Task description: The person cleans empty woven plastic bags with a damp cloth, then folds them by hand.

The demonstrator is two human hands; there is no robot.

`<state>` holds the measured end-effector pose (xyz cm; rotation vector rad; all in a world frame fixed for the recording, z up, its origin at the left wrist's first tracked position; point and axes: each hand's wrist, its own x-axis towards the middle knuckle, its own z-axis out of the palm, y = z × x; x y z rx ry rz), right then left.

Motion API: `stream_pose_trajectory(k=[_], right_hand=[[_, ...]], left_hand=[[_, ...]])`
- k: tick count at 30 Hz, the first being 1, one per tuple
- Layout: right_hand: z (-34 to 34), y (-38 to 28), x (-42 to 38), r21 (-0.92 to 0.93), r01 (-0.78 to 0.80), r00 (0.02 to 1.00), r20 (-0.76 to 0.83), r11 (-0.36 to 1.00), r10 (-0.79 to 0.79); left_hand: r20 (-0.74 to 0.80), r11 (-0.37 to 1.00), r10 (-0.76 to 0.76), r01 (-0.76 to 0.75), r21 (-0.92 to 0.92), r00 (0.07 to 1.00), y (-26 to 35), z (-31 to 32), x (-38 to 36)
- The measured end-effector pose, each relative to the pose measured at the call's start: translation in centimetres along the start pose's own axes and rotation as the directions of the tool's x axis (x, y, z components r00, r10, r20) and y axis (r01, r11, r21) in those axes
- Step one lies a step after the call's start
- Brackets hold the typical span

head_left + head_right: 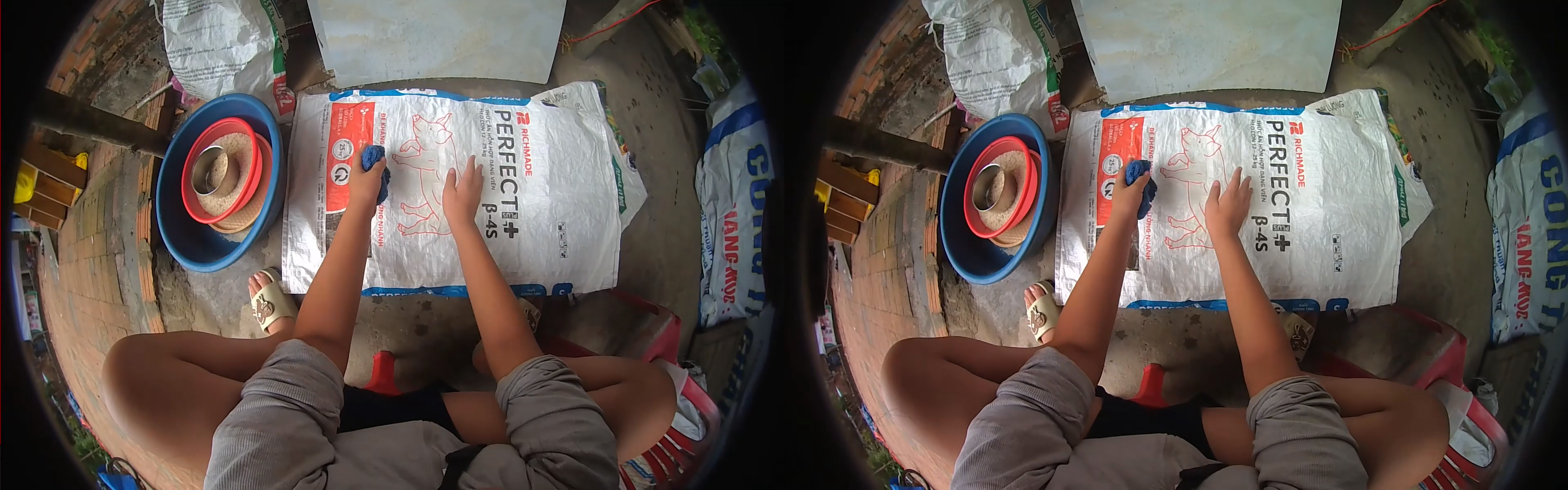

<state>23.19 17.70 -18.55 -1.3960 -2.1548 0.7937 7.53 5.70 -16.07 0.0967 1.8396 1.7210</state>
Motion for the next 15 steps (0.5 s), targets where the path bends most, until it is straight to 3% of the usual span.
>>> stream_pose_trajectory(k=[1, 2, 4, 6, 8, 14, 15], right_hand=[[-0.7, 0.9, -0.2, -0.17, 0.014, 1.0, 0.003, 0.985, -0.014], [-1.3, 1.9, -0.6, -0.334, 0.029, 1.0, 0.008, 0.942, -0.028], [-1.5, 3.9, -1.2, -0.422, 0.059, 0.998, 0.049, 0.905, -0.042], [-0.9, 5.5, -1.6, -0.508, 0.093, 0.994, 0.094, 0.857, -0.053], [-0.6, 6.1, -2.0, -0.543, 0.18, 0.981, 0.036, 0.82, -0.191], [-0.6, 5.7, -2.2, -0.561, 0.165, 0.981, 0.011, 0.811, -0.192], [-0.6, 5.6, -2.1, -0.56, 0.162, 0.982, 0.012, 0.813, -0.188]], left_hand=[[-0.026, 0.986, 0.133, -0.129, 0.105, 0.991, -1.2, -0.1, 0.9], [-0.027, 0.986, 0.132, -0.128, 0.108, 0.991, -1.2, -0.1, 0.9], [0.046, 0.743, 0.495, -0.45, 0.495, 0.868, -1.2, 0.5, 0.7], [0.104, 0.733, 0.483, -0.467, 0.494, 0.869, 0.1, 1.3, -0.6], [0.201, 0.68, 0.525, -0.549, 0.486, 0.827, 0.4, 2.3, -1.4], [0.302, 0.576, 0.498, -0.571, 0.585, 0.813, 0.5, 5.1, -3.4], [0.36, 0.497, 0.482, -0.587, 0.639, 0.799, 0.4, 5.6, -3.9]])
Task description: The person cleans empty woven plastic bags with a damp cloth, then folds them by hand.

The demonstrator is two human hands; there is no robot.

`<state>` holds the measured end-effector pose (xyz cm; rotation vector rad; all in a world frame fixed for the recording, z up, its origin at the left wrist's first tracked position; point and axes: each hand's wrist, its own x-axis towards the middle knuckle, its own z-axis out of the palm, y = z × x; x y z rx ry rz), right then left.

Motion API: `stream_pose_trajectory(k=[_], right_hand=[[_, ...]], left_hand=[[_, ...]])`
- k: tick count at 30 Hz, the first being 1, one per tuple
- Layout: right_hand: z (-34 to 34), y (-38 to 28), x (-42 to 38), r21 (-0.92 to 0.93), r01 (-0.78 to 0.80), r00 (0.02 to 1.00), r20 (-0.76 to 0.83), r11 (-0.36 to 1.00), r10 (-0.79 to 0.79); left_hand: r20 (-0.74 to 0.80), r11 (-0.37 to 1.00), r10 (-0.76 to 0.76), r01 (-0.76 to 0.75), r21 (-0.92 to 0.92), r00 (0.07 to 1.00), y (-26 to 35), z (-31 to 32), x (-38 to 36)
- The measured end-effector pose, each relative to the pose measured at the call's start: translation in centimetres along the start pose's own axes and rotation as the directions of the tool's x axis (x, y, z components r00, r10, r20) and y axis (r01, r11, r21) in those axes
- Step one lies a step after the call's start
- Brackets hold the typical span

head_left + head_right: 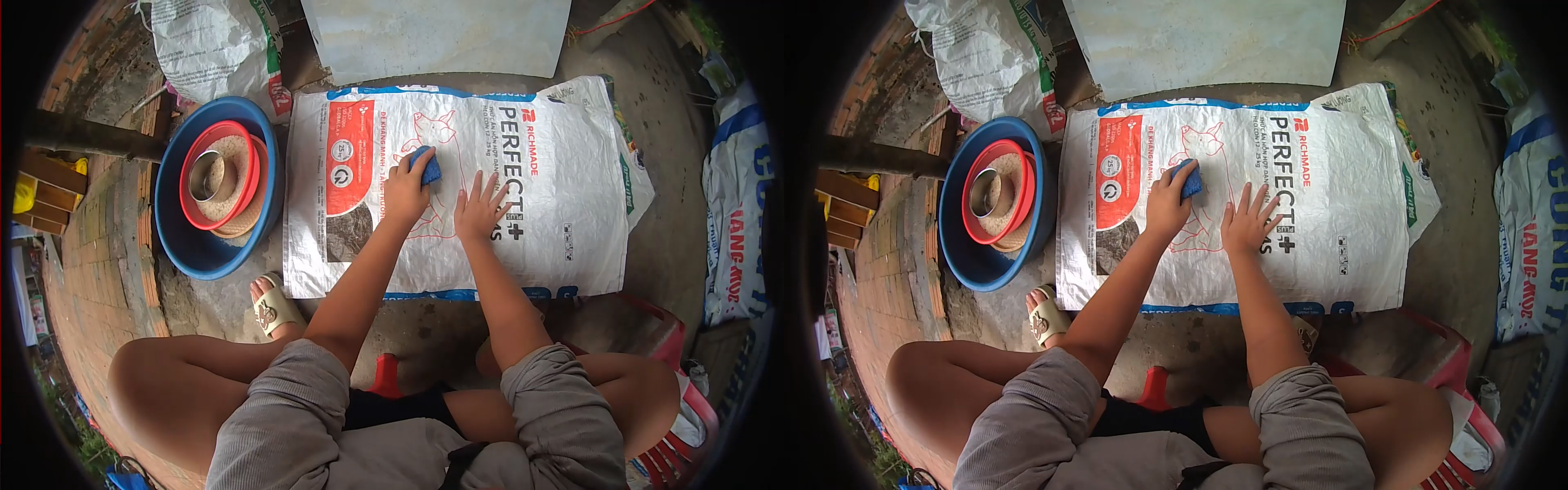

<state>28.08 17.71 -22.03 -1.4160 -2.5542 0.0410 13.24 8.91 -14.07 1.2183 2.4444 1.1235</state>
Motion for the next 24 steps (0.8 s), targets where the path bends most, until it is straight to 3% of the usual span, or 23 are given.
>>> stream_pose_trajectory(k=[3, 6, 8, 11, 14, 17, 21, 24], right_hand=[[-0.1, -0.1, 0.0, -0.007, -0.008, 1.0, -0.005, 1.0, 0.008], [-1.5, -0.4, 0.2, -0.026, -0.03, 0.996, 0.078, 0.999, 0.032], [-3.0, -1.0, 0.6, -0.049, -0.062, 0.972, 0.222, 0.997, 0.071], [-1.4, -0.4, 0.3, -0.052, -0.045, 0.991, 0.126, 0.998, 0.051], [-0.3, -0.1, 0.1, 0.0, -0.036, 0.999, 0.007, 0.999, 0.036], [-0.1, -0.1, 0.1, 0.006, -0.038, 0.999, 0.003, 0.999, 0.038], [0.0, -0.1, 0.2, 0.011, -0.037, 0.999, 0.002, 0.999, 0.037], [-0.1, -0.2, 0.1, -0.002, -0.04, 0.999, 0.012, 0.999, 0.04]], left_hand=[[0.169, 0.978, 0.089, -0.118, 0.169, 0.982, 1.2, 1.9, -1.0], [0.233, 0.922, 0.238, -0.295, 0.252, 0.943, 1.2, 4.4, -2.5], [0.222, 0.906, 0.27, -0.325, 0.271, 0.937, 1.1, 5.2, -3.2], [0.192, 0.895, 0.298, -0.344, 0.285, 0.935, 0.4, 5.5, -3.4], [0.144, 0.9, 0.253, -0.287, 0.328, 0.957, -1.0, 4.2, -2.6], [0.074, 0.906, 0.174, -0.189, 0.379, 0.982, -3.5, 1.5, -1.3], [-0.168, 0.913, -0.106, 0.163, 0.375, 0.98, -7.9, -2.4, 0.4], [-0.372, 0.872, -0.183, 0.325, 0.366, 0.91, -9.7, -3.9, 1.5]])
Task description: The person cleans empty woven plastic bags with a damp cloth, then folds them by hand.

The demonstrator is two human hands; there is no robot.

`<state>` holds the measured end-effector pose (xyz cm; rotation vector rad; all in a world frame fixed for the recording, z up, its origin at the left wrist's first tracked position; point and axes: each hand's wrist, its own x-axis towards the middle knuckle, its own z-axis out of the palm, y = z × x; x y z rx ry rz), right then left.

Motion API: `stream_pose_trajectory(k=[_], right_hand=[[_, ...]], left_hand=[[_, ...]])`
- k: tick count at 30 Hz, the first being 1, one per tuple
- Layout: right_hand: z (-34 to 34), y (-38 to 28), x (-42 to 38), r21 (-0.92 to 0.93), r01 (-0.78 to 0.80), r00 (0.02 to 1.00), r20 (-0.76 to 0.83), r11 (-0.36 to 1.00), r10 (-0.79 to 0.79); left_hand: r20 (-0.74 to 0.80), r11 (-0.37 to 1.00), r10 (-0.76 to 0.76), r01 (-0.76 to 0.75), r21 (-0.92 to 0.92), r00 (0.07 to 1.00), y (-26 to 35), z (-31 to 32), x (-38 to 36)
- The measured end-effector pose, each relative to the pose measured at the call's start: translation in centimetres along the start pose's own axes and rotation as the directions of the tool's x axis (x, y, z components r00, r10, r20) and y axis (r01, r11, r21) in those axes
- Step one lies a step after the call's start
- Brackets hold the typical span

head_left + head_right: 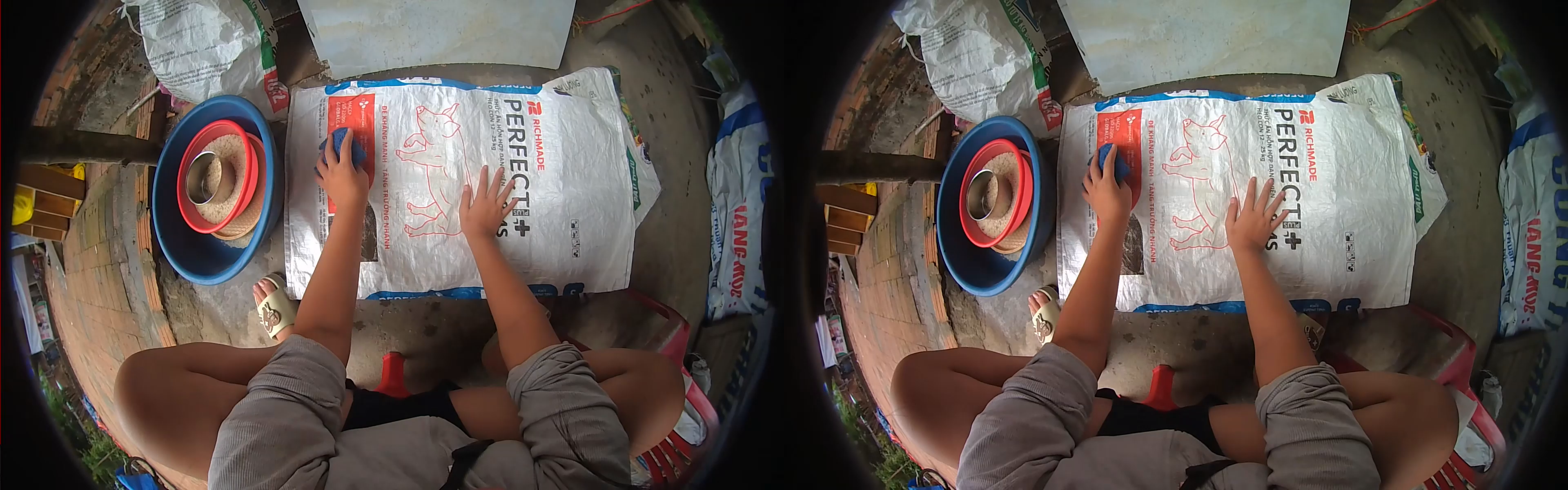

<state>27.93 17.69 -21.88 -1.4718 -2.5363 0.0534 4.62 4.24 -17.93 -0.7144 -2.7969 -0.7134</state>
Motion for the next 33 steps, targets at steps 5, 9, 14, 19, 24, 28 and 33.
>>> stream_pose_trajectory(k=[5, 9, 14, 19, 24, 28, 33], right_hand=[[-0.1, 0.0, 0.0, -0.005, 0.005, 1.0, 0.005, 1.0, -0.005], [-0.2, 0.0, 0.1, -0.027, 0.001, 1.0, -0.004, 1.0, -0.002], [-0.1, 0.0, 0.0, -0.021, -0.025, 0.991, 0.129, 0.999, 0.027], [0.1, 0.1, 0.0, 0.005, 0.012, 1.0, -0.002, 1.0, -0.012], [-0.3, 0.0, 0.1, 0.025, 0.004, 1.0, -0.013, 1.0, -0.004], [-0.3, 0.0, 0.2, 0.027, 0.0, 1.0, 0.004, 1.0, 0.0], [-0.3, -0.2, 0.2, 0.021, 0.003, 1.0, 0.01, 1.0, -0.003]], left_hand=[[0.057, 0.989, 0.119, -0.114, -0.092, 0.991, 3.7, -0.3, -1.3], [0.184, 0.871, 0.471, -0.42, -0.257, 0.863, 9.5, 0.1, -5.8], [0.138, 0.611, 0.787, -0.731, -0.303, 0.601, 12.8, 2.6, -8.2], [0.21, 0.764, 0.644, -0.633, -0.124, 0.736, 10.3, 4.4, 0.1], [-0.036, 0.978, 0.184, -0.179, 0.104, 0.982, 1.3, 4.0, 9.8], [-0.057, 0.985, 0.163, -0.159, 0.067, 0.985, 2.4, 3.7, 10.4], [0.127, 0.872, 0.489, -0.482, -0.081, 0.863, 12.0, 6.5, 2.3]])
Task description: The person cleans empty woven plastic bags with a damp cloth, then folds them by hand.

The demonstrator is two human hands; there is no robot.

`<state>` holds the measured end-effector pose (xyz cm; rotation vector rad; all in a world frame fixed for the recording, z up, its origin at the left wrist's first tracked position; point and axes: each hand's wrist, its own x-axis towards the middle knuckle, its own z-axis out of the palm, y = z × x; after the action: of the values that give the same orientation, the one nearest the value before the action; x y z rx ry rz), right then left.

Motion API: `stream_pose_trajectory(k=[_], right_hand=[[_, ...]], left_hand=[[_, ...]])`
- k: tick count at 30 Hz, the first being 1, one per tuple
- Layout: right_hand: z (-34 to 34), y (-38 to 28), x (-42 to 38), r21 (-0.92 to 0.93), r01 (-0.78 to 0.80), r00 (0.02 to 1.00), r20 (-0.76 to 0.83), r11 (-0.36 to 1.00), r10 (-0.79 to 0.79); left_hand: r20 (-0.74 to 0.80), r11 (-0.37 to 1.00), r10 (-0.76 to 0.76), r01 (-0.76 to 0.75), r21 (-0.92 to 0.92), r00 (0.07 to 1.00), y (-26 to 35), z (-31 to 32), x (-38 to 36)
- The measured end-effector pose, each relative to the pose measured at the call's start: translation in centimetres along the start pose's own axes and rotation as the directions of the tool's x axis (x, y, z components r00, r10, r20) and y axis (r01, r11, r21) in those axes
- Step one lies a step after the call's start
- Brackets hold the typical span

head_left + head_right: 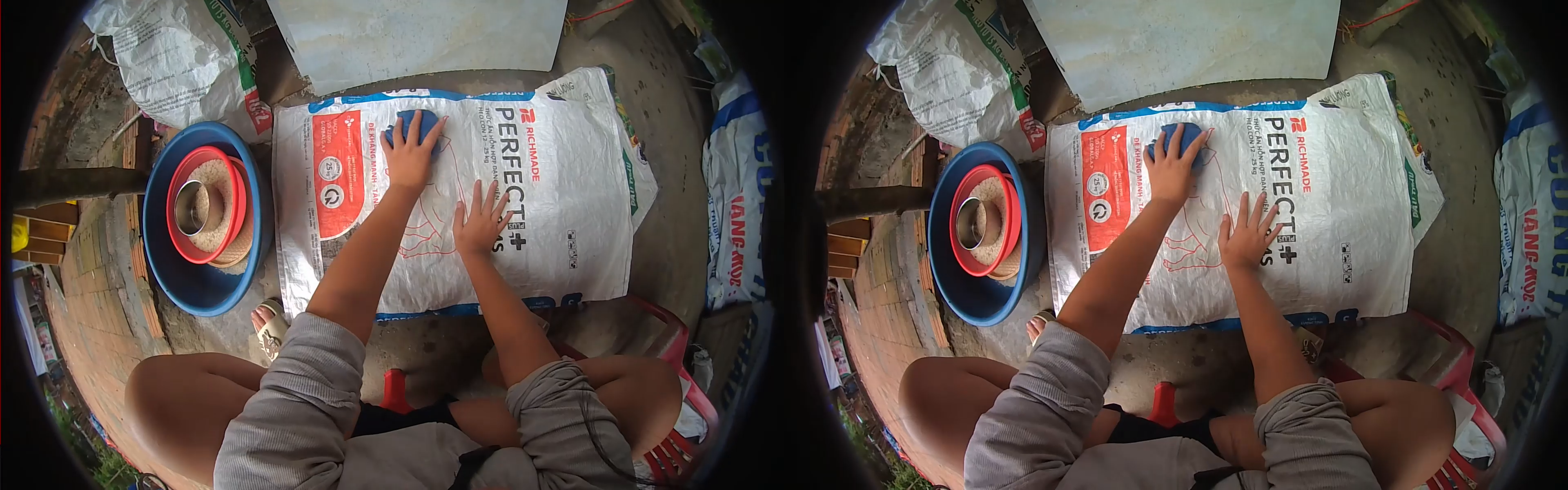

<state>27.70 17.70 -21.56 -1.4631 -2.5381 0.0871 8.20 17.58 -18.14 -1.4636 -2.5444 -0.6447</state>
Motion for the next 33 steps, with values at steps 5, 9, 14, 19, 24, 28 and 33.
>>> stream_pose_trajectory(k=[5, 9, 14, 19, 24, 28, 33], right_hand=[[0.9, 0.5, 0.0, -0.073, -0.004, 0.997, 0.075, 0.997, 0.01], [-0.2, -0.1, 0.2, -0.057, -0.013, 0.997, 0.081, 0.998, 0.018], [-0.1, 0.1, 0.1, 0.037, -0.007, 1.0, -0.03, 0.999, 0.008], [-0.3, 0.0, 0.1, 0.042, -0.007, 1.0, -0.022, 0.999, 0.008], [-0.4, -0.1, 0.0, 0.036, -0.014, 1.0, -0.007, 0.999, 0.014], [-0.4, -0.1, 0.0, 0.012, -0.018, 1.0, -0.021, 1.0, 0.018], [-0.5, 0.2, 0.1, -0.314, 0.008, 0.968, 0.24, 0.949, 0.071]], left_hand=[[0.273, 0.924, 0.356, -0.293, -0.245, 0.894, 9.5, 3.1, -3.0], [0.221, 0.924, 0.362, -0.316, -0.217, 0.906, 6.1, 5.1, -0.5], [0.099, 0.997, -0.066, 0.061, 0.046, 0.993, -5.3, 2.7, 3.5], [-0.109, 0.872, -0.469, 0.479, 0.1, 0.876, -18.0, -1.9, 1.5], [-0.308, 0.862, -0.484, 0.507, -0.006, 0.819, -13.5, -3.0, -0.1], [0.009, 0.96, 0.062, -0.057, -0.275, 0.998, 1.7, -2.5, -4.6], [0.121, 0.906, 0.278, -0.219, -0.362, 0.953, 5.3, 0.2, -9.6]])
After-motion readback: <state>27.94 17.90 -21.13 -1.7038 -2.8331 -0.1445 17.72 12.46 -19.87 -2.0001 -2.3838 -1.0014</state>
